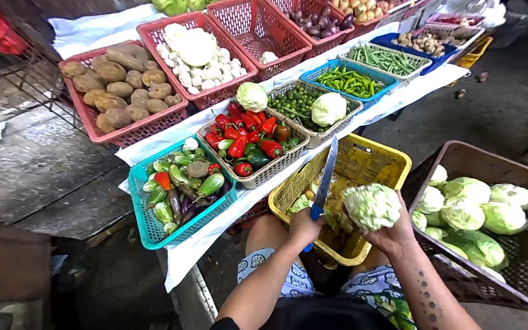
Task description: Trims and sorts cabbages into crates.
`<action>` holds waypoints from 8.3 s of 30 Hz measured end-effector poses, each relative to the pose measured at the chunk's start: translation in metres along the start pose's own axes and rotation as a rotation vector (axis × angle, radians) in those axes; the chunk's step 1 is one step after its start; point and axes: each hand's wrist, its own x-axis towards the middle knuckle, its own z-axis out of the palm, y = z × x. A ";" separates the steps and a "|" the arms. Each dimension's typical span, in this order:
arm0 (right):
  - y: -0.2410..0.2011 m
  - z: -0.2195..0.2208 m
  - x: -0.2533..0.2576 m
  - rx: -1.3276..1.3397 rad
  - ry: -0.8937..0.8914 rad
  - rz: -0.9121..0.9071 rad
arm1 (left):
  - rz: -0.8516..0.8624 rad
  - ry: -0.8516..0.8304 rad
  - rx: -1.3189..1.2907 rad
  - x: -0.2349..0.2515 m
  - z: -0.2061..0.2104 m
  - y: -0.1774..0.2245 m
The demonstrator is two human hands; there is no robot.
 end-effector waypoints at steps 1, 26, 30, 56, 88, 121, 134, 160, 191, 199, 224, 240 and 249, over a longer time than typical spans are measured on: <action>-0.006 0.018 0.008 -0.020 0.027 -0.003 | 0.013 0.026 0.062 0.001 0.003 -0.001; -0.038 -0.190 -0.039 -1.574 0.546 -0.498 | 0.217 0.090 0.464 0.031 0.021 -0.050; -0.111 -0.241 -0.017 -1.575 0.840 -0.368 | 0.213 0.034 0.527 0.033 0.022 -0.050; -0.221 -0.332 -0.008 -1.407 1.257 -0.113 | 0.149 0.005 0.523 0.038 0.021 -0.048; -0.182 -0.359 0.053 -1.702 1.178 0.209 | 0.074 -0.011 0.554 0.044 0.017 -0.042; -0.017 -0.116 -0.016 0.085 0.042 -0.125 | 0.048 -0.262 -0.217 -0.049 0.021 0.017; 0.013 -0.096 -0.005 -0.670 0.096 -0.560 | 0.313 0.224 0.370 -0.074 0.018 0.038; -0.003 -0.094 0.002 -0.537 0.146 -0.649 | 0.382 0.290 0.179 -0.097 -0.047 0.094; 0.016 -0.103 0.013 -0.447 0.090 -0.502 | 0.012 -0.064 0.280 -0.055 -0.024 0.052; 0.015 -0.097 0.003 -0.121 -0.152 -0.481 | 0.628 0.566 0.017 -0.107 -0.033 0.085; 0.023 -0.095 0.007 -0.847 0.212 -0.580 | 0.115 0.025 0.355 -0.085 -0.009 0.053; 0.006 -0.089 0.011 -0.711 0.087 -0.675 | -0.053 -0.078 0.262 -0.082 -0.017 0.036; 0.007 -0.075 0.014 -0.682 0.028 -0.680 | 0.148 0.067 0.345 -0.078 -0.007 0.038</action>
